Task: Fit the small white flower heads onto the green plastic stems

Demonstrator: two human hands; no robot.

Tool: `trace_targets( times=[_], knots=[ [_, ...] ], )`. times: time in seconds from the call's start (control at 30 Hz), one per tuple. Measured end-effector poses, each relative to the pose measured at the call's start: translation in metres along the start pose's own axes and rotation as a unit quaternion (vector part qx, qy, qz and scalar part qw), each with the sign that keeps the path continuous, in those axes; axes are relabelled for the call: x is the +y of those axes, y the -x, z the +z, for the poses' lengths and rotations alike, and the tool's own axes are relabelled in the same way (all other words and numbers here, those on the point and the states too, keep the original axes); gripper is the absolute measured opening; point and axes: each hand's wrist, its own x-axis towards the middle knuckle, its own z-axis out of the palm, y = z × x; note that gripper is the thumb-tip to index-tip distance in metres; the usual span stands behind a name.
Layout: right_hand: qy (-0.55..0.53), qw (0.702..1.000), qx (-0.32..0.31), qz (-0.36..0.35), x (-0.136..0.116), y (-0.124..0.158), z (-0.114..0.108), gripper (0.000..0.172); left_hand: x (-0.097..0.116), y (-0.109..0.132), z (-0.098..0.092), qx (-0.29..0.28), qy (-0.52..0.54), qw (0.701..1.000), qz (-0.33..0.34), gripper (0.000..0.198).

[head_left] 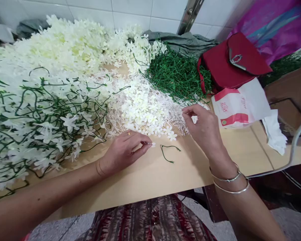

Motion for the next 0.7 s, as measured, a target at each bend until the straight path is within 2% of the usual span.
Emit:
trace_targets(
  times=[0.1, 0.17, 0.27, 0.37, 0.47, 0.53, 0.57, 0.7],
  knots=[
    [0.048, 0.996, -0.067, -0.037, -0.001, -0.002, 0.014, 0.018, 0.000, -0.001, -0.001, -0.009, 0.008, 1.000, 0.017, 0.006],
    [0.079, 0.992, -0.085, -0.039, 0.000, -0.004, 0.020, 0.019, 0.000, 0.000, 0.000, 0.004, 0.009, 1.000, 0.014, 0.006],
    [0.051, 0.997, -0.044, -0.029, 0.001, -0.005, 0.018, 0.019, -0.002, 0.002, 0.002, 0.018, 0.030, 0.999, -0.038, 0.004],
    [-0.018, 0.998, 0.061, -0.029, -0.005, -0.002, 0.007, 0.013, -0.004, 0.004, 0.005, 0.018, 0.101, 0.985, -0.140, 0.007],
    [-0.059, 0.987, 0.147, 0.004, -0.027, 0.009, -0.005, 0.005, -0.005, 0.005, 0.008, 0.037, 0.194, 0.951, -0.238, 0.018],
    [-0.124, 0.982, 0.132, 0.049, -0.048, 0.022, -0.009, 0.005, -0.004, 0.005, 0.010, 0.051, 0.233, 0.932, -0.273, 0.022],
    [-0.172, 0.972, 0.143, 0.070, -0.059, 0.029, -0.008, 0.005, -0.004, 0.005, 0.010, 0.055, 0.243, 0.927, -0.280, 0.022],
    [-0.334, 0.927, 0.107, 0.132, -0.096, 0.056, 0.004, 0.011, -0.003, 0.005, 0.012, 0.047, 0.253, 0.926, -0.277, 0.024]
  ],
)
